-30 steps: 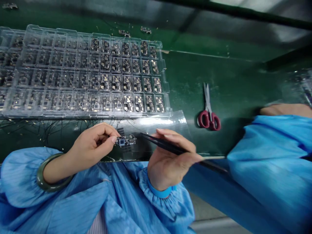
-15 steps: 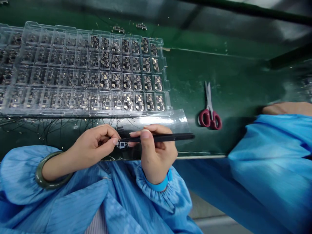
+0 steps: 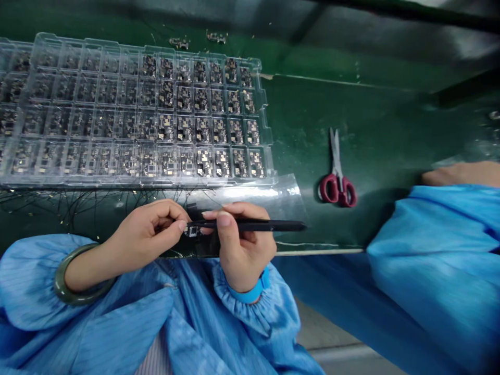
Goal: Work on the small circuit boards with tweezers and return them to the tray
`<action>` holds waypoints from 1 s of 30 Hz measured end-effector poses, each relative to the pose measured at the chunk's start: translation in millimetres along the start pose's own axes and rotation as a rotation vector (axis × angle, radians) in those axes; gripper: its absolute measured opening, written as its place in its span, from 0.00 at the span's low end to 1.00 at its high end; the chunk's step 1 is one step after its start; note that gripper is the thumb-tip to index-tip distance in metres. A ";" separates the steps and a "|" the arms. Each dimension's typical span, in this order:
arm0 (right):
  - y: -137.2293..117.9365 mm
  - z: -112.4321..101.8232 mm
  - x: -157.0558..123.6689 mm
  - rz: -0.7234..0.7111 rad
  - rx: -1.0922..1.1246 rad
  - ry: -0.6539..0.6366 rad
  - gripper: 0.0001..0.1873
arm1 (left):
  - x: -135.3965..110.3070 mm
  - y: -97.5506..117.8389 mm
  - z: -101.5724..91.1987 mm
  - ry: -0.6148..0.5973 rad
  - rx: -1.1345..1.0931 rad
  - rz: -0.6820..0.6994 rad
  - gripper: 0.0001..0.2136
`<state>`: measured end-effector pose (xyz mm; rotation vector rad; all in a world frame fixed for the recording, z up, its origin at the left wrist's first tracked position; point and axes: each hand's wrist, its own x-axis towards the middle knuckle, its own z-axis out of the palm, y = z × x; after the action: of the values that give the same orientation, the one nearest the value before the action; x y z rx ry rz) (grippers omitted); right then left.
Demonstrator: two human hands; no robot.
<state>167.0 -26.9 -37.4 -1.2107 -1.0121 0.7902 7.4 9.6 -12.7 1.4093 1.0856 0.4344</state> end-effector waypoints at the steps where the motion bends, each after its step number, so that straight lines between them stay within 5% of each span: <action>1: 2.1 -1.0 -1.3 -0.038 -0.023 0.001 0.08 | 0.2 -0.1 -0.1 0.002 -0.003 -0.002 0.08; 6: 8.4 -6.9 -1.7 -0.256 -0.069 -0.079 0.14 | 0.7 -0.7 -1.2 0.004 -0.006 -0.004 0.08; 12: 8.1 -9.4 0.8 -0.328 0.017 -0.183 0.19 | 0.2 -1.1 -1.2 0.001 0.004 -0.007 0.07; 22: 8.5 -3.7 -6.3 -0.170 0.079 0.006 0.13 | 0.7 1.6 -0.1 0.009 0.029 0.009 0.08; 30: 8.9 -2.5 -5.8 -0.128 0.039 0.004 0.11 | 0.2 2.0 -0.4 0.009 0.025 0.003 0.07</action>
<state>167.4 -31.3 -47.3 -1.1021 -1.0558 0.7038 7.9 10.3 -10.8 1.4325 1.0994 0.4314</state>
